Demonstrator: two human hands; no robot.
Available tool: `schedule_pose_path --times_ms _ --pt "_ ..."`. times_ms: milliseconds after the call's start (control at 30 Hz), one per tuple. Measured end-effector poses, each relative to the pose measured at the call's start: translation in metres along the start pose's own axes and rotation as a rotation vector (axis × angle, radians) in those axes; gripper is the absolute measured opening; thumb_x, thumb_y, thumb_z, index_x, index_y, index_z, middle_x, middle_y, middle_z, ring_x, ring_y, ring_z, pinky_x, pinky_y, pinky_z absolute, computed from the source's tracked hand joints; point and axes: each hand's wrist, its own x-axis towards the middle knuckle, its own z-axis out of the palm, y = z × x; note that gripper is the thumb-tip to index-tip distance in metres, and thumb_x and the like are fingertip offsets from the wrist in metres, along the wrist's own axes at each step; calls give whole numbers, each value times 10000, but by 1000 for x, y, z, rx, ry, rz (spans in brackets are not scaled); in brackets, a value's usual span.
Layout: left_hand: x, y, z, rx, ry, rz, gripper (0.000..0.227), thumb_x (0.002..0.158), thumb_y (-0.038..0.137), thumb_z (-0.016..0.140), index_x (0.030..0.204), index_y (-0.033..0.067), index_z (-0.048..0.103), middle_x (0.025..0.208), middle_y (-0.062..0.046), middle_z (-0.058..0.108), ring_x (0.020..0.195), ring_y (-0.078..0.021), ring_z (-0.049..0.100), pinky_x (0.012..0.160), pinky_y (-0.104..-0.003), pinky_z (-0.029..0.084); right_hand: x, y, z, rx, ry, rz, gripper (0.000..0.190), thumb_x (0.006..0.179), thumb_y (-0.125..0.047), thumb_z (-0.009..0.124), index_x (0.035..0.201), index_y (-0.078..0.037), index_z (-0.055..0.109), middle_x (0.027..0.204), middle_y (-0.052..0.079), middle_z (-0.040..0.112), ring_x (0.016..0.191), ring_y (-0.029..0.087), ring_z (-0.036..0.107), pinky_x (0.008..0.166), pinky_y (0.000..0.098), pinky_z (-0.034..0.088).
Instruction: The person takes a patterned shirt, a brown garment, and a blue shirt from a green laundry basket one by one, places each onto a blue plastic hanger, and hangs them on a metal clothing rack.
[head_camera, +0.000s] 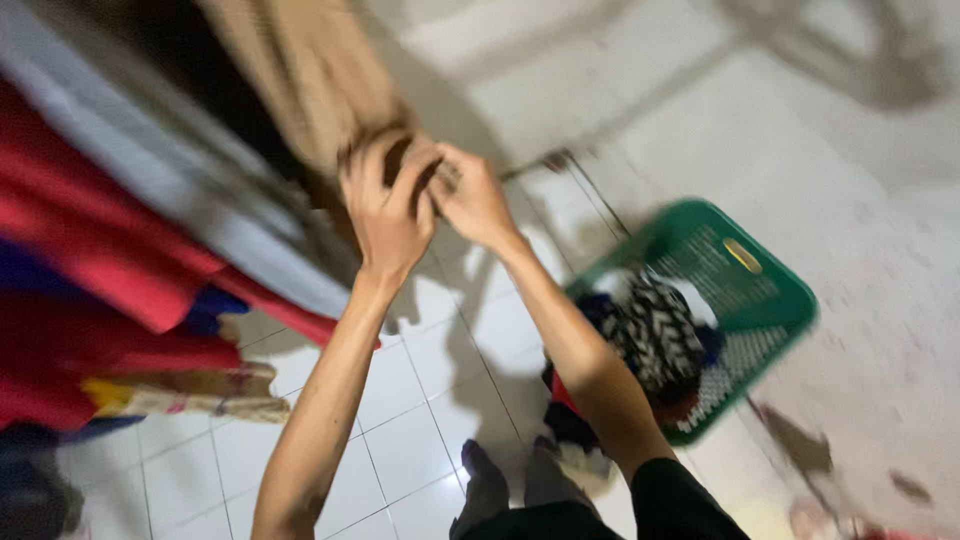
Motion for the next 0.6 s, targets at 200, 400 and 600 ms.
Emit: schedule_pose_path --times_ms 200,400,600 --pt "-59 67 69 -263 -125 -254 397 882 -27 673 1265 76 677 1249 -149 587 1257 -364 544 1137 -503 368 -85 -22 -58 -281 194 104 297 935 -22 621 1231 -12 642 956 140 781 851 192 775 756 304 600" --pt "-134 153 136 -475 -287 -408 400 840 -75 573 1192 63 704 1190 -160 667 1124 -360 655 992 -462 516 -212 4 -122 -288 241 438 220 966 -62 615 1170 -45 695 960 131 775 787 200 772 712 319 589" --pt "-200 258 183 -633 -532 -480 249 909 -59 594 1121 30 687 1064 -194 690 986 -392 669 861 -447 524 -340 21 -183 -333 452 479 200 982 -78 581 1138 -19 691 991 159 772 870 259 771 784 360 571"
